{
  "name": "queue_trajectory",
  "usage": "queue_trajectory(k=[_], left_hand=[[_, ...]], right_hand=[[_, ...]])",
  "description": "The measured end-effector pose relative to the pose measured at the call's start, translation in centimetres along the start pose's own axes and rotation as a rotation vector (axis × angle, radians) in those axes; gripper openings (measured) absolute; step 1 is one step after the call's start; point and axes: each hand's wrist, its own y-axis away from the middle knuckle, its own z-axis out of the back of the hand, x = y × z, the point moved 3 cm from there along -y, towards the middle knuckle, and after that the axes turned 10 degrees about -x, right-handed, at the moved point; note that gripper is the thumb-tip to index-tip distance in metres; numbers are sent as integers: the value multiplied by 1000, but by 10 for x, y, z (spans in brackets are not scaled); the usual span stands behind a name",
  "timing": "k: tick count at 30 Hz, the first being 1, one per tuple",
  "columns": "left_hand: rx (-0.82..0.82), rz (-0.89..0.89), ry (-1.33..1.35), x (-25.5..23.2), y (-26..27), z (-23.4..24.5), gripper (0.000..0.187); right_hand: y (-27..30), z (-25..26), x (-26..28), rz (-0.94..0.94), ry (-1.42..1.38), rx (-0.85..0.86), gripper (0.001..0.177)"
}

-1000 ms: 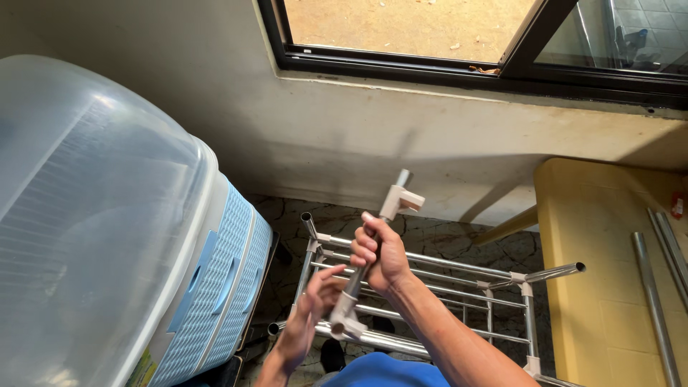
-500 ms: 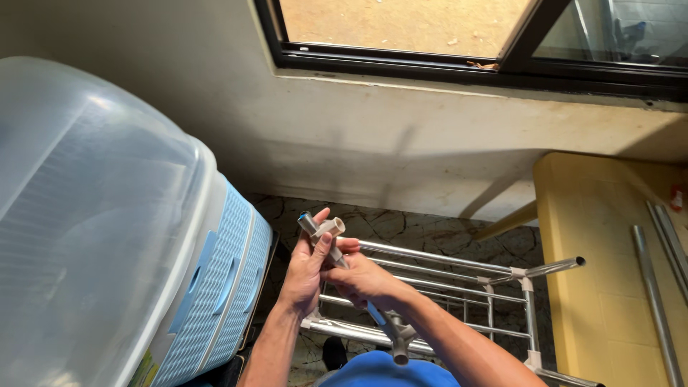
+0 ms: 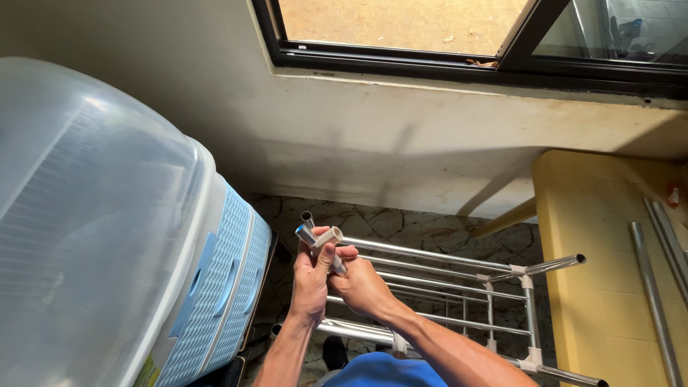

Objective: The person assembles a metal storage shelf by inserting metal rods into plastic connectors. They connect vertical and horizontal rods to form the frame, working with parts laid out on a nearby table.

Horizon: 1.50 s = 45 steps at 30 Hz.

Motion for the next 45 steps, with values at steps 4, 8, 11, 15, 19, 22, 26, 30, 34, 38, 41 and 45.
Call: queue_trajectory(k=[4, 8, 11, 15, 19, 22, 26, 30, 34, 38, 41, 45], left_hand=[[-24, 13, 31, 10, 2, 3, 46], [22, 50, 56, 15, 10, 9, 41], [53, 113, 84, 10, 9, 12, 40], [111, 197, 144, -3, 4, 13, 47], [-3, 267, 98, -17, -1, 20, 57], [-68, 298, 94, -19, -10, 26, 58], [-134, 298, 119, -2, -14, 22, 48], [-70, 309, 174, 6, -11, 31, 42], [23, 397, 252, 6, -3, 40, 47], [49, 422, 229, 5, 3, 46, 46], [29, 408, 145, 7, 1, 51, 49], [2, 373, 166, 10, -11, 54, 54]], right_hand=[[3, -5, 0, -78, 12, 51, 15], [14, -8, -8, -314, -256, 248, 9], [15, -8, -6, -383, -316, 319, 13], [9, -9, 5, -289, -247, 303, 19], [10, -2, 18, -157, -149, 268, 6], [13, -7, 20, -228, -127, 272, 7], [17, -18, 19, -309, -158, 276, 13], [26, -20, 13, -343, -302, 378, 24], [35, -32, 5, -473, -369, 429, 31], [43, -43, -4, -566, -492, 544, 32], [47, -51, -3, -530, -618, 601, 32], [47, -41, 6, -322, -571, 498, 22]])
